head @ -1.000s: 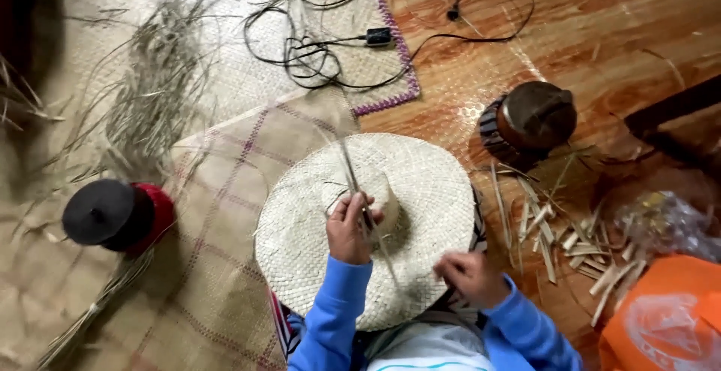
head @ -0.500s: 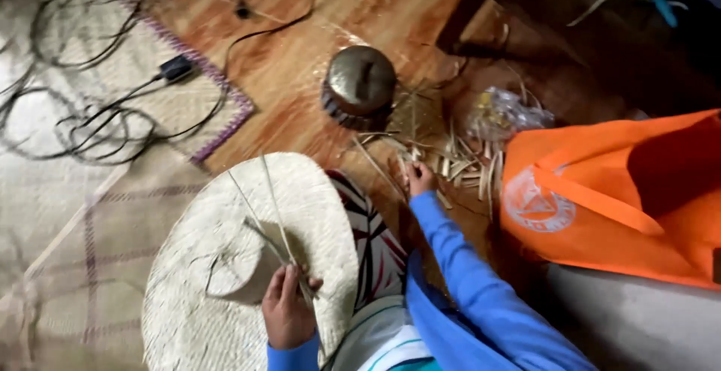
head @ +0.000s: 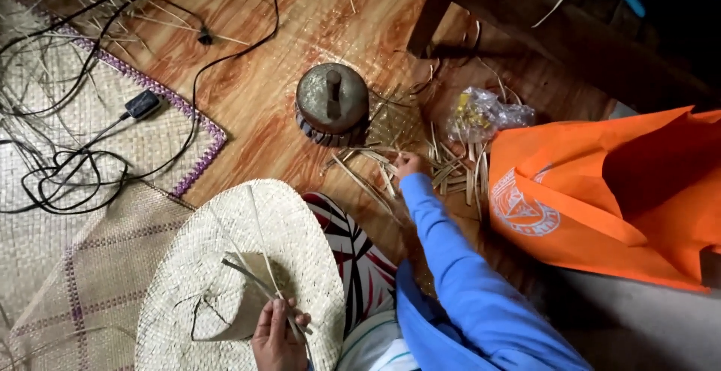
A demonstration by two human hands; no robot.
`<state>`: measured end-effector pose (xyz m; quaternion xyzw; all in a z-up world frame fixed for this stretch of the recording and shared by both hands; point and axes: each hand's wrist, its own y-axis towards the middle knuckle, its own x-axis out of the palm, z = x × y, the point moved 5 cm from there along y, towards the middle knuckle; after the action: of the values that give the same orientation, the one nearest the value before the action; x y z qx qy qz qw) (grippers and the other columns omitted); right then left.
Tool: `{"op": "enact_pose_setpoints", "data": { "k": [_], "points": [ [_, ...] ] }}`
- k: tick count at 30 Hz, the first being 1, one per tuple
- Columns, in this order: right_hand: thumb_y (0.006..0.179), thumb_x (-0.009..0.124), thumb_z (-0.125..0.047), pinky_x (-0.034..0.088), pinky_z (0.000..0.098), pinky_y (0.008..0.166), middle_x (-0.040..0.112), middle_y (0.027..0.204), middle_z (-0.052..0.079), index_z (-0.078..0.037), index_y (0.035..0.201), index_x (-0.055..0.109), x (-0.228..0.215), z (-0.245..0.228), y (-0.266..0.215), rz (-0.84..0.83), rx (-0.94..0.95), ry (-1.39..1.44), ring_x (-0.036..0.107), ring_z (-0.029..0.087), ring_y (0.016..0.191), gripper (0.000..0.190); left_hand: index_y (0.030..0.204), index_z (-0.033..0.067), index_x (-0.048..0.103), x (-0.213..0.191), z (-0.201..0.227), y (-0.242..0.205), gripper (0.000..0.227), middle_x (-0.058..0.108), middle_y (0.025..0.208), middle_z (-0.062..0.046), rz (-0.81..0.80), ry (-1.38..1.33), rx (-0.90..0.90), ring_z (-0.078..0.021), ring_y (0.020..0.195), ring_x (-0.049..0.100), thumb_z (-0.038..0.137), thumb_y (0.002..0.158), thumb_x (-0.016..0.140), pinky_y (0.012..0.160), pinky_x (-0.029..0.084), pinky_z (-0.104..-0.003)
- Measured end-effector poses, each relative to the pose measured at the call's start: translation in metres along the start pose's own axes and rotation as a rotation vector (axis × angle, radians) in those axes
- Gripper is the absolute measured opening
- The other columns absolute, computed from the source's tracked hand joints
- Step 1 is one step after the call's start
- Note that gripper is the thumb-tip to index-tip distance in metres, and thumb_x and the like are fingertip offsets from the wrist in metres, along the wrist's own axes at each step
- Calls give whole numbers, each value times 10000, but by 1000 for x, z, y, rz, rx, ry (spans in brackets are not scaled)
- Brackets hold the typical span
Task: A person is weaving a straw hat by hand, interlacing straw strands to form the brim and crown.
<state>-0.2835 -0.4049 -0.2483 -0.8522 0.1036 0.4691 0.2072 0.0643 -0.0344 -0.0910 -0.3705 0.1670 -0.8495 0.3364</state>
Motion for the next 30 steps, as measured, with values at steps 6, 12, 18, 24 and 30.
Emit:
{"op": "enact_pose_setpoints", "data": {
  "k": [6, 12, 18, 24, 30],
  "points": [
    [843, 825, -358, 502, 298, 586, 784, 835, 55, -103, 1055, 816, -43, 35, 27, -171, 38, 342, 615, 170, 618, 331, 1263, -88, 600, 28, 13, -7, 275, 643, 1123, -210, 22, 29, -65, -201, 758, 570, 100, 1073, 534, 683, 531, -375],
    [820, 787, -497, 581, 423, 744, 764, 882, 121, -102, 1083, 778, -96, 73, 31, -227, -86, -228, 692, 305, 761, 475, 1320, -99, 602, 49, 17, -13, 332, 647, 1212, -198, 42, 27, -106, -197, 832, 577, 93, 1057, 538, 699, 533, -349],
    [849, 781, -190, 566, 374, 675, 740, 729, 44, -66, 821, 754, -129, 67, -6, -193, -255, -147, 668, 245, 633, 130, 1367, -80, 603, 59, 25, -20, 377, 657, 1235, -162, 23, 66, -100, -180, 868, 595, 110, 1044, 557, 729, 541, -326],
    [855, 731, -237, 566, 486, 758, 769, 949, 100, -182, 1009, 774, -196, 28, -49, -51, -205, -335, 683, 359, 801, 170, 1204, -82, 645, 49, 21, -23, 230, 661, 1146, -178, -84, -48, -47, -220, 892, 630, 79, 1059, 567, 805, 571, -387],
    [898, 759, 11, 559, 280, 529, 748, 817, 119, 23, 1143, 748, -254, -25, -103, -147, -257, 341, 681, 169, 574, 245, 1218, -66, 632, 56, 33, -28, 225, 666, 1048, -188, -99, -18, 11, -225, 844, 636, 85, 1068, 560, 774, 572, -362]
  ]
}}
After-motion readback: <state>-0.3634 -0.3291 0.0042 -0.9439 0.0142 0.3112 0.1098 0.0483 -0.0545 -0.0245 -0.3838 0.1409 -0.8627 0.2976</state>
